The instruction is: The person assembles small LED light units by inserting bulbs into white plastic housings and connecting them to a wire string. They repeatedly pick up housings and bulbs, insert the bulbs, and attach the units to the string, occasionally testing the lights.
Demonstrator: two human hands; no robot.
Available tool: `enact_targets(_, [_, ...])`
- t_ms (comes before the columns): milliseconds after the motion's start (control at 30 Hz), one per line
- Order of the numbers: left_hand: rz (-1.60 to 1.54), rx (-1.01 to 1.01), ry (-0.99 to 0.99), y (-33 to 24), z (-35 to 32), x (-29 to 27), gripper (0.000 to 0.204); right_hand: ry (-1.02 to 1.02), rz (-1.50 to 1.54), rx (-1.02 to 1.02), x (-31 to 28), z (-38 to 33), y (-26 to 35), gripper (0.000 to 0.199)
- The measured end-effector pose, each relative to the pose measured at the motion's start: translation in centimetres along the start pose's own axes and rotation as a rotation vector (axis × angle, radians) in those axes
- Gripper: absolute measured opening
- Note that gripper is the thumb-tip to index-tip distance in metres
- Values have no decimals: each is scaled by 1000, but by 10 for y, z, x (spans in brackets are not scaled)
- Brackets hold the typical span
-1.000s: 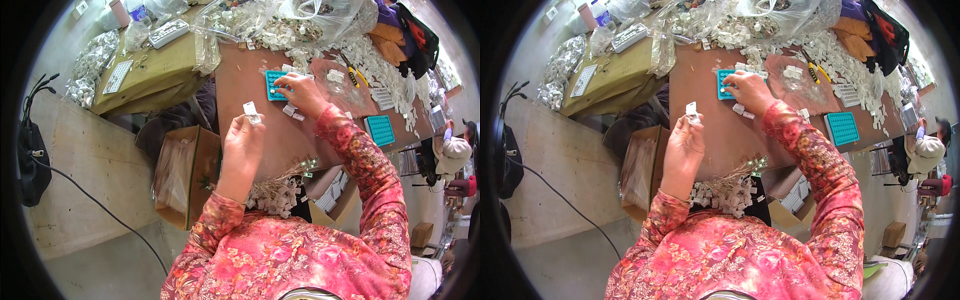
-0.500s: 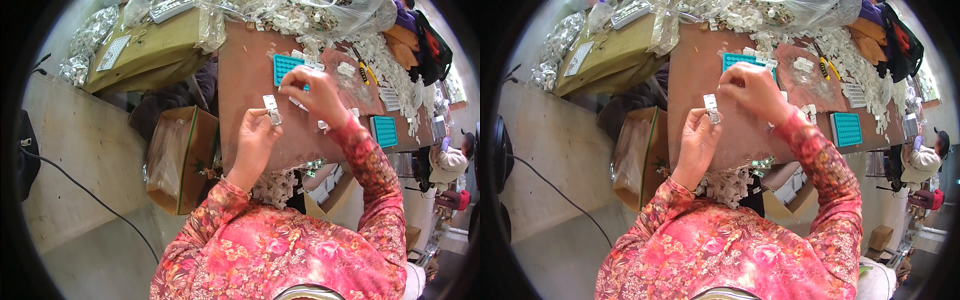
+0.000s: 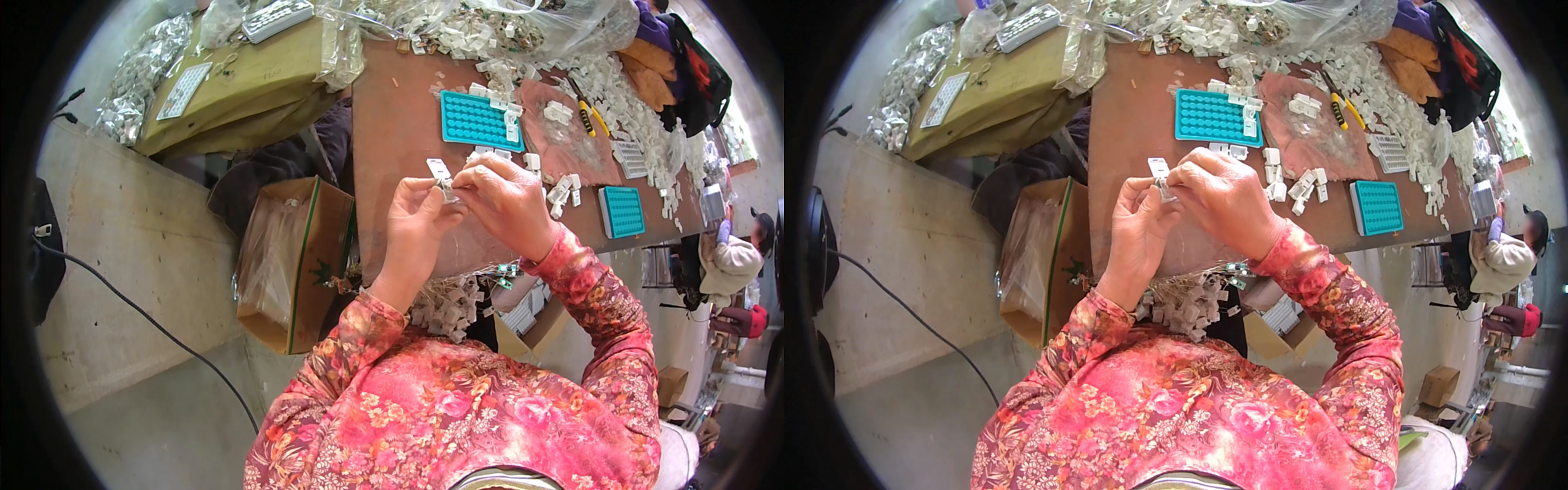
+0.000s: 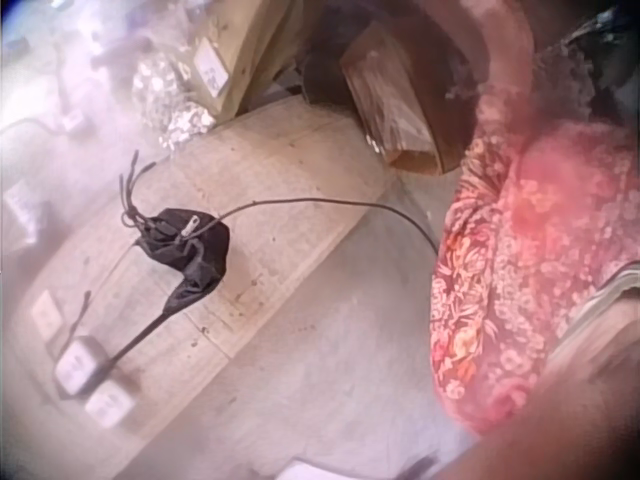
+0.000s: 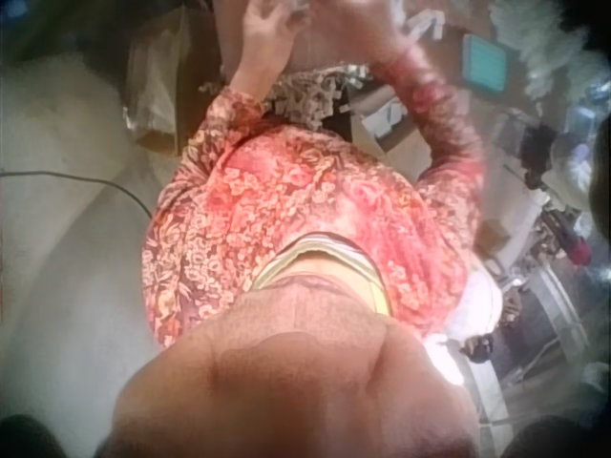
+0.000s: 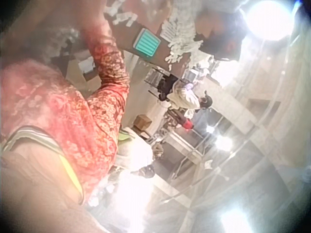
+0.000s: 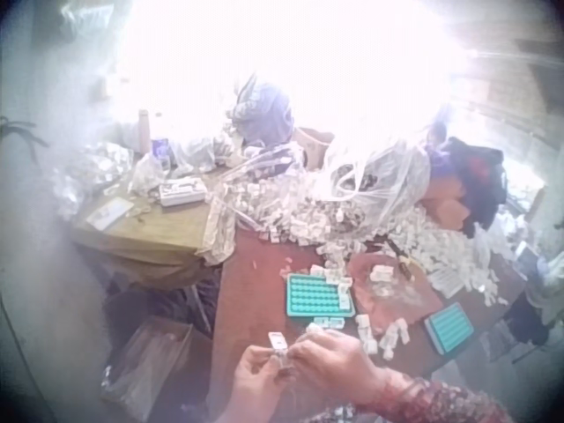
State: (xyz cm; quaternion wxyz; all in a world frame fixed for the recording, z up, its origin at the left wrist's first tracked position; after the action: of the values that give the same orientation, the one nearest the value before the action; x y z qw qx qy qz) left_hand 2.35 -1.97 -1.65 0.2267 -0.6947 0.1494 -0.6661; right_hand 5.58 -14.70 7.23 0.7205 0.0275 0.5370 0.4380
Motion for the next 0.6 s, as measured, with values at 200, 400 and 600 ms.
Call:
enact_targets(200, [64,10,26,0,-1,0,11,-43,-109,-68,4,-1,-1,14])
enact_targets(400, [145,27,29,2,-2,1,8,80,-52,-23,-2,-1,-6,12])
enact_targets(600, [111,18,104,2,0,-2,9,125,111,20,-15,9,-31,11])
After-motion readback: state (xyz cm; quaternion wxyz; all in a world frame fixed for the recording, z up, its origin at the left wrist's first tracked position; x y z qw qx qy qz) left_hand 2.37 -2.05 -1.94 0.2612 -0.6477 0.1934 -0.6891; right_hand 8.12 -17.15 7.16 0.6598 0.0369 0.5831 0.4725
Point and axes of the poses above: each hand's wrist, its own z-axis towards the middle knuckle, its own x-axis out of the palm, y = z × x, the point moved 2 cm from there along z, towards the middle knuckle, and after that the axes turned 12 degrees about x, right-handed, at the moved point
